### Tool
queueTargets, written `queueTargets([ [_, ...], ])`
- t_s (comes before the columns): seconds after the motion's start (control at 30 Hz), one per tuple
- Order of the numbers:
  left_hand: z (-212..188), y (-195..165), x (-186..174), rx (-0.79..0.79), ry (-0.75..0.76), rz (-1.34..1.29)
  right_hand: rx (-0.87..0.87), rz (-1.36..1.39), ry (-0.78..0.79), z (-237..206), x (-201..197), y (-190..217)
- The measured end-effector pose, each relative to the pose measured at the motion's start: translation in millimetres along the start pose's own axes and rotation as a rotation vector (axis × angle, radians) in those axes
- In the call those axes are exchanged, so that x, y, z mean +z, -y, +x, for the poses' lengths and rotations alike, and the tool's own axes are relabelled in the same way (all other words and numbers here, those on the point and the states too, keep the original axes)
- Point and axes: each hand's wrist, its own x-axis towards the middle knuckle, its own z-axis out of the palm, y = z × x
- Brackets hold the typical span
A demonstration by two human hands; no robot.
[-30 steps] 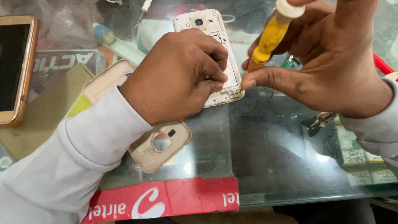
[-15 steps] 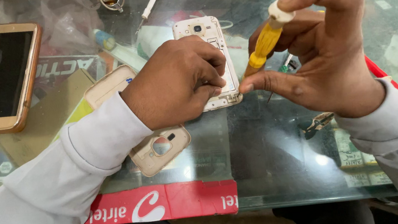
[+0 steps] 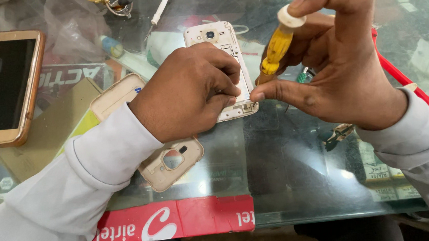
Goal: The person uses a yellow-handled screwdriver to tighten screws on the back of a white Samsung smartphone. They then place the back cover onto the phone and press it into place, completing the assembly.
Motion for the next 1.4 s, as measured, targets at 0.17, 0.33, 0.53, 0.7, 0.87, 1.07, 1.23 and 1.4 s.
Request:
queueTargets([
  [0.17, -0.6, -1.4, -1.0, 0.003, 0.004, -0.008, -0.065, 0.172, 0.058, -4.6, -0.8, -1.3],
  [0.33, -0.2, -1.2, -2.0, -0.012, 0.018, 0.002, -0.097, 0.152, 0.043, -4.1, -0.7, -3.5],
  [0.53, -0.1, 0.4, -0.1, 0.009, 0.005, 0.019, -0.128, 0.06, -0.004, 0.8, -0.2, -3.5],
  [0.7, -0.2, 1.0, 0.5, 0.017, 0.0, 0.011, -0.042, 0.044, -0.07, -5.2, 8.3, 4.5],
  [0.87, 0.4, -0.1, -0.9, 0.0, 0.009, -0.006, -0.023, 0.17, 0.017, -6.3, 8.3, 7.4],
  [1.07, -0.6, -0.1, 1.6, -0.022, 0.005, -0.024, 0.011, 0.251, 0.03, -8.0, 5.7, 6.7],
  [1.23, 0.8, -0.3, 1.5, -0.082, 0.043, -0.003, -0.018, 0.178, 0.014, -13.3, 9.0, 4.0],
  [1.4, -2.9, 5.4, -7.8, -0.058, -0.014, 0.209, 0.065, 0.286, -0.143, -13.8, -4.5, -3.5],
])
